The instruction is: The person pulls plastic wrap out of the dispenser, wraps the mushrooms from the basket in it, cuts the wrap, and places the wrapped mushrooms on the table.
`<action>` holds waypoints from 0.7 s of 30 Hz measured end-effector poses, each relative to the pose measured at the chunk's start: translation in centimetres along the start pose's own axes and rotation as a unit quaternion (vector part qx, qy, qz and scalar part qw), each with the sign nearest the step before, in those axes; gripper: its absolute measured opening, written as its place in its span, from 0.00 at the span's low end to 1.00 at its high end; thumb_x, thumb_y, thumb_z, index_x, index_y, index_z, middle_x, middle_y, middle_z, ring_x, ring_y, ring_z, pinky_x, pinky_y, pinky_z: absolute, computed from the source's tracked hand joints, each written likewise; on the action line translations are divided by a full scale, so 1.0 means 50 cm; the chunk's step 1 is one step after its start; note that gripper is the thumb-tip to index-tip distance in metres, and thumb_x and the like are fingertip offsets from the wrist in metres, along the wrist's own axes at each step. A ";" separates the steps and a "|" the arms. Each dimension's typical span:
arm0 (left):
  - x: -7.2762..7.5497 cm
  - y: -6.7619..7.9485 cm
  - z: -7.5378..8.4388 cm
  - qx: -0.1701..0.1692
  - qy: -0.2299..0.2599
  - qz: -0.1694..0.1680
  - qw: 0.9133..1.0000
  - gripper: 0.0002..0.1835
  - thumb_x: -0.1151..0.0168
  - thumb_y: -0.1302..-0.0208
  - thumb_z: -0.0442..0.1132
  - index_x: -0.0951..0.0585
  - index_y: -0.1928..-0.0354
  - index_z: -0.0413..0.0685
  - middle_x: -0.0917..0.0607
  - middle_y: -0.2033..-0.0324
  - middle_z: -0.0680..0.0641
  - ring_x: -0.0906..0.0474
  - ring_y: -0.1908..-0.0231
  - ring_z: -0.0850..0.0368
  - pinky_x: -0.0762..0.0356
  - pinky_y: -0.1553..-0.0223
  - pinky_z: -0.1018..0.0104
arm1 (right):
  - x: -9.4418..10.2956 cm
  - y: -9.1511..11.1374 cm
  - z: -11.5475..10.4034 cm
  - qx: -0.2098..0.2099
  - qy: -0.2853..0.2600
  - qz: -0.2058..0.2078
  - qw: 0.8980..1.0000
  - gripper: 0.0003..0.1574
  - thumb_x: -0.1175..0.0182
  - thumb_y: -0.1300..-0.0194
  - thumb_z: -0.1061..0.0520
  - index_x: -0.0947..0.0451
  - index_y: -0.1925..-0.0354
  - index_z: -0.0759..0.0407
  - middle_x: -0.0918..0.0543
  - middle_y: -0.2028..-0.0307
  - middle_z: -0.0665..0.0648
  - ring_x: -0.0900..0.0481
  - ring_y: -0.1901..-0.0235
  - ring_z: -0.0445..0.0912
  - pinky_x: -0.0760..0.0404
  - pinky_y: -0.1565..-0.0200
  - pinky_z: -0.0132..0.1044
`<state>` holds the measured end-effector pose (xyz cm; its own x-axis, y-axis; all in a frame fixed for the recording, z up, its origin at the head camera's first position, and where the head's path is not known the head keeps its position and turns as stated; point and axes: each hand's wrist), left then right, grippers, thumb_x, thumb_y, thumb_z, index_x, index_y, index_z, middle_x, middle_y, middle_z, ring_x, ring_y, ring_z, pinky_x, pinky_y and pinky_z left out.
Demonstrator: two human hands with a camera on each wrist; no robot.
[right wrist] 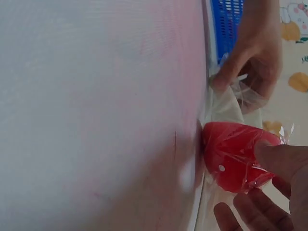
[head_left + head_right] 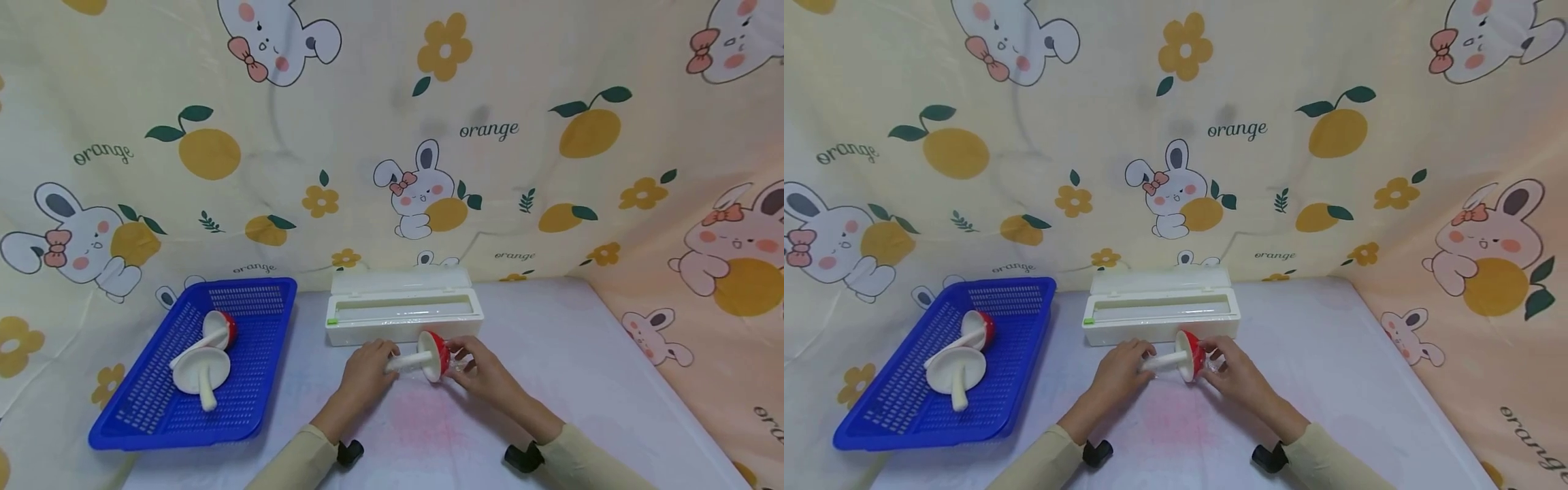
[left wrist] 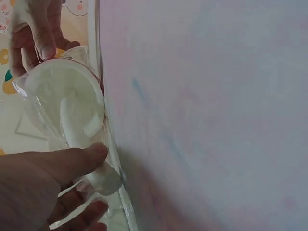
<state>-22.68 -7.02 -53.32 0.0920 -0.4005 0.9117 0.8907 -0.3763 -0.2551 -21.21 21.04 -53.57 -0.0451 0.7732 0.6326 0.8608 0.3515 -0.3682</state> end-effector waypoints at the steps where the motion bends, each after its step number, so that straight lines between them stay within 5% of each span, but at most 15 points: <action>1: -0.001 -0.001 -0.001 -0.001 -0.005 0.003 1.000 0.18 0.19 0.40 0.42 0.15 0.51 0.53 0.14 0.57 0.53 0.19 0.56 0.54 0.20 0.56 0.58 | -0.001 0.000 0.000 0.006 0.005 0.000 1.000 0.39 0.19 0.41 0.66 0.26 0.36 0.55 0.18 0.44 0.53 0.17 0.50 0.53 0.11 0.56 0.45; 12: 0.029 0.013 -0.005 -0.056 0.005 0.047 0.997 0.13 0.23 0.38 0.39 0.10 0.51 0.52 0.10 0.56 0.53 0.18 0.57 0.54 0.19 0.55 0.58 | 0.002 0.010 -0.015 0.066 0.130 0.044 0.988 0.48 0.12 0.51 0.58 0.24 0.35 0.55 0.22 0.40 0.53 0.23 0.41 0.51 0.13 0.45 0.46; 18: 0.050 0.022 -0.011 -0.064 0.042 0.042 0.996 0.12 0.24 0.36 0.39 0.10 0.51 0.52 0.11 0.57 0.52 0.20 0.58 0.55 0.20 0.54 0.58 | 0.008 0.007 -0.013 0.133 0.137 0.076 0.979 0.48 0.13 0.49 0.60 0.23 0.32 0.59 0.21 0.37 0.57 0.24 0.36 0.53 0.36 0.31 0.20; 21: 0.057 0.026 -0.016 -0.070 0.067 0.041 0.994 0.13 0.24 0.36 0.38 0.10 0.50 0.51 0.11 0.59 0.52 0.21 0.58 0.56 0.21 0.55 0.59 | 0.009 0.007 -0.013 0.145 0.125 0.082 0.978 0.52 0.15 0.48 0.62 0.26 0.28 0.61 0.22 0.35 0.60 0.25 0.35 0.54 0.41 0.28 0.20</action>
<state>-21.62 -9.33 -51.33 0.0933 -0.5385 0.8375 0.8109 -0.4469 -0.3777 -20.59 21.19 -52.98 0.2377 0.6912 0.6825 0.6647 0.3966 -0.6331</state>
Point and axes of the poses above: each hand's wrist, its own y-axis away from the middle knuckle, its own x-axis out of the back of the hand, z = x × y
